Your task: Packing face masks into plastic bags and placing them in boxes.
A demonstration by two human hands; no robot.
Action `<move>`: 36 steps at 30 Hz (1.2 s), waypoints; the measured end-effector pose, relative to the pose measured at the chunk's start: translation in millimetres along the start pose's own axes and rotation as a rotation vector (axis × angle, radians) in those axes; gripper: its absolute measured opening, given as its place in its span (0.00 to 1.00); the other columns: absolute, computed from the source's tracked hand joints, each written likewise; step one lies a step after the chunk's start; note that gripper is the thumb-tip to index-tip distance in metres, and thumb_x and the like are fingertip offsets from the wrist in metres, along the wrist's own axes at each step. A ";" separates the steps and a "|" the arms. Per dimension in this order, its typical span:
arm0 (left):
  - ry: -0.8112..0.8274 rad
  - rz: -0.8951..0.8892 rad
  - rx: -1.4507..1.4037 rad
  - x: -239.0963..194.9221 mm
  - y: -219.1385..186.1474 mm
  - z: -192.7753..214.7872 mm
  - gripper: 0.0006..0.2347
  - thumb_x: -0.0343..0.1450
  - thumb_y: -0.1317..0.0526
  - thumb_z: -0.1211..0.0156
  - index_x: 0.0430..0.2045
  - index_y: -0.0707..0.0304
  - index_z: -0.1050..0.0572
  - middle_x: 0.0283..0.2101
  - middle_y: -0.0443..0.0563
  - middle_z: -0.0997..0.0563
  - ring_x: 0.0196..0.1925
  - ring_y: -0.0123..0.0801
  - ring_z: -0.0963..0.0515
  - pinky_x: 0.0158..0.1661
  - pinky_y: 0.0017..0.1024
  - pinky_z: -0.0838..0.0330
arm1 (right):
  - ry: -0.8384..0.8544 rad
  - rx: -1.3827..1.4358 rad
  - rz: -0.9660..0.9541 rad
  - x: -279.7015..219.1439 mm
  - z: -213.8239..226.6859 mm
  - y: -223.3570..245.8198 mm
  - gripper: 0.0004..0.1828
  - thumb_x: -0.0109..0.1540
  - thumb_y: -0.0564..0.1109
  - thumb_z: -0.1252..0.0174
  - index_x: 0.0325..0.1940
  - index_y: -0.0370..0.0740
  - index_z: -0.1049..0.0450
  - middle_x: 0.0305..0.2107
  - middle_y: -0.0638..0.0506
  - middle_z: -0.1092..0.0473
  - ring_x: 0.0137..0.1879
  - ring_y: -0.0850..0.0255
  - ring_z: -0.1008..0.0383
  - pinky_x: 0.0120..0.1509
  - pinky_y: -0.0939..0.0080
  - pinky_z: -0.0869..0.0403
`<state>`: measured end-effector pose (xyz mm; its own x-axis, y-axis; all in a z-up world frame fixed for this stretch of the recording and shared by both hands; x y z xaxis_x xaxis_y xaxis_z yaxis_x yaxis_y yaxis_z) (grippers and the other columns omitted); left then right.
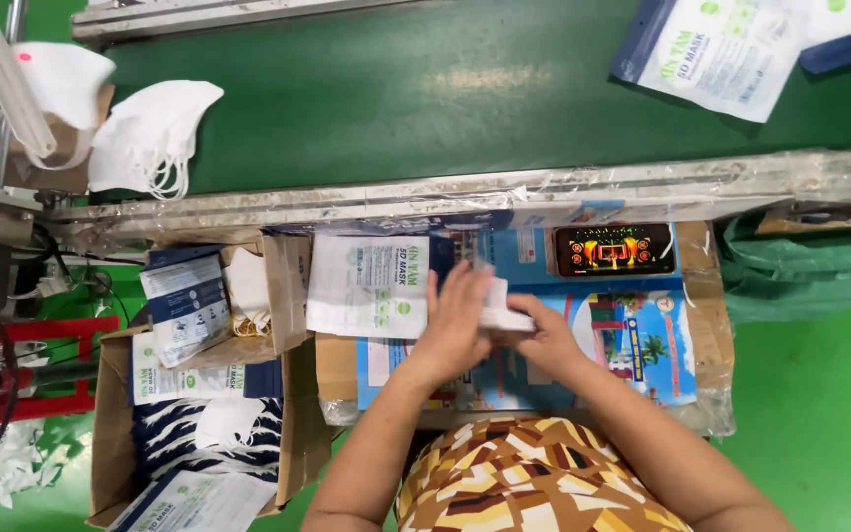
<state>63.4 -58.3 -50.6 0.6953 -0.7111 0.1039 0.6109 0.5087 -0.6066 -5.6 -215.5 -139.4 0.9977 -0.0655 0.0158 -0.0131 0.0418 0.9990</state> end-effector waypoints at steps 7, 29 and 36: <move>-0.050 -0.026 0.001 3.0 -18.3 39.2 0.41 0.56 0.64 0.27 0.67 0.63 0.42 0.68 0.65 0.38 0.77 0.62 0.53 0.69 0.65 0.75 | 0.005 -0.290 0.043 3.4 4.6 46.5 0.40 0.48 0.42 0.22 0.61 0.40 0.31 0.50 0.47 0.27 0.55 0.58 0.25 0.58 0.59 0.27; -0.206 0.403 0.332 -10.7 72.1 -25.6 0.11 0.69 0.69 0.47 0.44 0.72 0.26 0.43 0.63 0.24 0.47 0.54 0.23 0.45 0.42 0.25 | 0.059 -0.337 -0.293 2.4 89.0 26.2 0.11 0.59 0.41 0.35 0.46 0.38 0.19 0.36 0.47 0.18 0.43 0.51 0.19 0.48 0.54 0.22; -0.179 0.455 0.348 5.8 69.7 -24.1 0.08 0.66 0.66 0.45 0.35 0.70 0.28 0.39 0.63 0.24 0.42 0.54 0.21 0.38 0.43 0.23 | -0.076 -0.719 0.184 5.1 29.9 92.3 0.32 0.51 0.32 0.45 0.61 0.40 0.24 0.51 0.42 0.25 0.56 0.42 0.25 0.60 0.48 0.28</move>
<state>100.9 -38.7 -111.3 0.9505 -0.3076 0.0436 0.3043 0.8935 -0.3303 -3.7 -241.8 -45.9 0.9759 -0.0624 0.2091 -0.1068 0.6990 0.7071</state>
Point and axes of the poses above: each hand's wrist, its own x-axis towards the middle knuckle, its own z-axis out of the back of the hand, y = z × x, the point moved 5 cm from there along x, towards the middle knuckle
